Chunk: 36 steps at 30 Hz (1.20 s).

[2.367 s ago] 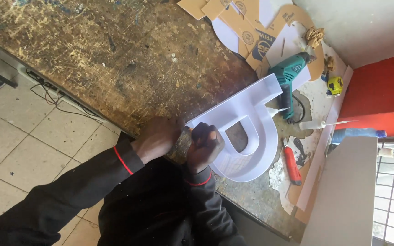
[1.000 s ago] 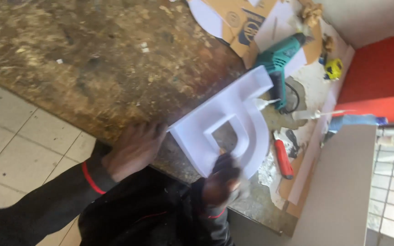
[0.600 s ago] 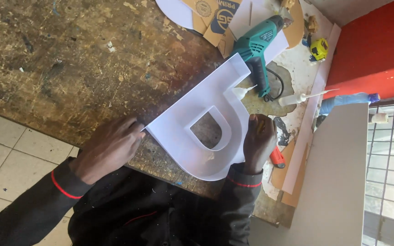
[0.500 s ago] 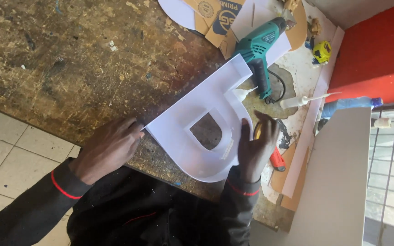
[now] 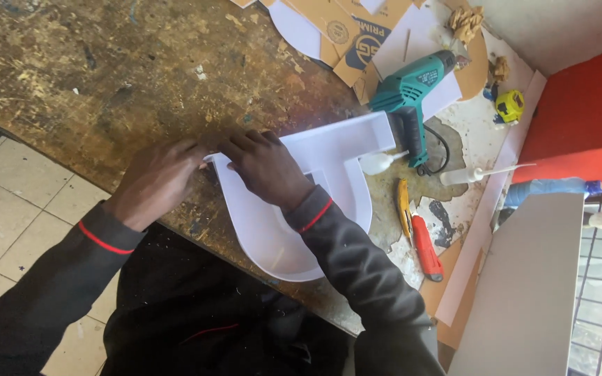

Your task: Assembling a 3D plastic letter by gluing side walls to the face of the letter on a workbench.

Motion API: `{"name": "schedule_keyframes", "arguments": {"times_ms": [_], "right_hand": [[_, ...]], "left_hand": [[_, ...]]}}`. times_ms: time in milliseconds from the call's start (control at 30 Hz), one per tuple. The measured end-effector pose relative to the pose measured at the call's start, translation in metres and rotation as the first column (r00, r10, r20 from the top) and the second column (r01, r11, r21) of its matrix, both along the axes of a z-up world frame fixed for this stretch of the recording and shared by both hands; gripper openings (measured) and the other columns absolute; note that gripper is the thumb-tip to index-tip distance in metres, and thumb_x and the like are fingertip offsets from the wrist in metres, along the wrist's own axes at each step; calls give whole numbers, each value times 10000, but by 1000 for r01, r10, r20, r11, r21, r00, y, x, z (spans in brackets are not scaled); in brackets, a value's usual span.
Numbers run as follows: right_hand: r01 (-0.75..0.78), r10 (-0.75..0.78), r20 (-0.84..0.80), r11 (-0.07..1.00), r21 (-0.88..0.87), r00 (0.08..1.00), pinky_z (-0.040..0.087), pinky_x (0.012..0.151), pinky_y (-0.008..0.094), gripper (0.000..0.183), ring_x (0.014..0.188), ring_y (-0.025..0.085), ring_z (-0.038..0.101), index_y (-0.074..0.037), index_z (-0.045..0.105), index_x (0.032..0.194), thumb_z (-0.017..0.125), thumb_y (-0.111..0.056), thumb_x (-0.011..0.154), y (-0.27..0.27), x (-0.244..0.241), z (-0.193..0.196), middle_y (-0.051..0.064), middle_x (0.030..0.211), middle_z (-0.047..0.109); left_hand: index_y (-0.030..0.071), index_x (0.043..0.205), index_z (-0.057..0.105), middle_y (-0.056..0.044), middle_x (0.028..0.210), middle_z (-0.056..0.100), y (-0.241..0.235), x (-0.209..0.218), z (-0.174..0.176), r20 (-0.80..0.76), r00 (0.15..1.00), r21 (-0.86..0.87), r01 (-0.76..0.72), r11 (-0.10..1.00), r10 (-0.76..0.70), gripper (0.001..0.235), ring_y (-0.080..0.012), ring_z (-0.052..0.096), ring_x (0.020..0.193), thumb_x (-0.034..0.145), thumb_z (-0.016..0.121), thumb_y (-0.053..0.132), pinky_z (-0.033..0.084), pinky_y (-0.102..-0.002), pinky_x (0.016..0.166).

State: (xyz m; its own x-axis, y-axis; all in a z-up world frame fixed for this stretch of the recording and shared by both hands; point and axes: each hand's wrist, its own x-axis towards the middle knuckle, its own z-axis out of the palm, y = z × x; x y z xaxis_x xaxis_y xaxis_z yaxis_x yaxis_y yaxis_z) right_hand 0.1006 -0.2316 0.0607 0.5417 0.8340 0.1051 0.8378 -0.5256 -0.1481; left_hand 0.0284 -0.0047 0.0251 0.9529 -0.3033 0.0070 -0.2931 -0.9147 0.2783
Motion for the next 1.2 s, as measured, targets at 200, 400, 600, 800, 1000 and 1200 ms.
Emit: {"name": "schedule_keyframes", "arguments": {"times_ms": [200,400,600,800,1000,1200], "right_hand": [[45,-43,-30,996,71,999,616,910,506,186,1064,352,810,-214,858,1150,744,-329,1060,23,17,-11,48,1033,820],[-23,32,-48,983,180,998,601,763,450,174,859,320,763,-152,834,988,747,-275,1075,25,19,4,54,816,734],[-52,62,-42,977,208,997,606,710,421,132,823,307,765,-152,845,958,788,-239,1039,28,26,-10,37,756,721],[-64,75,-42,975,213,996,595,641,410,124,804,301,747,-152,800,894,796,-197,1009,27,28,-13,24,726,672],[-81,90,-35,973,218,995,589,622,394,152,788,298,736,-162,766,860,784,-185,1008,27,28,-12,12,707,641],[-93,100,-24,972,216,995,571,592,378,117,755,299,733,-148,764,865,801,-110,970,30,30,-17,30,701,664]], "left_hand": [[80,1087,809,-113,987,779,1,22,3,24,999,-71,33,997,-31,199,-302,817,901,999,697,-60,643,-390,677],[16,1253,811,-189,1052,814,3,23,27,-48,996,-122,73,990,-79,309,-323,814,960,1009,674,-114,673,-393,792],[29,1219,812,-162,1036,810,8,31,15,-38,990,-70,131,989,-133,294,-320,828,973,973,719,-103,675,-395,821],[12,1305,777,-214,1216,817,16,38,1,-58,972,-14,229,973,-229,357,-345,807,1120,957,737,-54,644,-438,984],[-6,1323,755,-230,1275,807,19,39,2,-63,962,18,268,963,-266,358,-356,794,1183,969,720,-44,613,-451,1063],[83,1276,788,-129,1264,813,27,46,-27,48,955,-39,296,954,-294,348,-303,802,1112,948,734,-22,606,-461,943]]}}
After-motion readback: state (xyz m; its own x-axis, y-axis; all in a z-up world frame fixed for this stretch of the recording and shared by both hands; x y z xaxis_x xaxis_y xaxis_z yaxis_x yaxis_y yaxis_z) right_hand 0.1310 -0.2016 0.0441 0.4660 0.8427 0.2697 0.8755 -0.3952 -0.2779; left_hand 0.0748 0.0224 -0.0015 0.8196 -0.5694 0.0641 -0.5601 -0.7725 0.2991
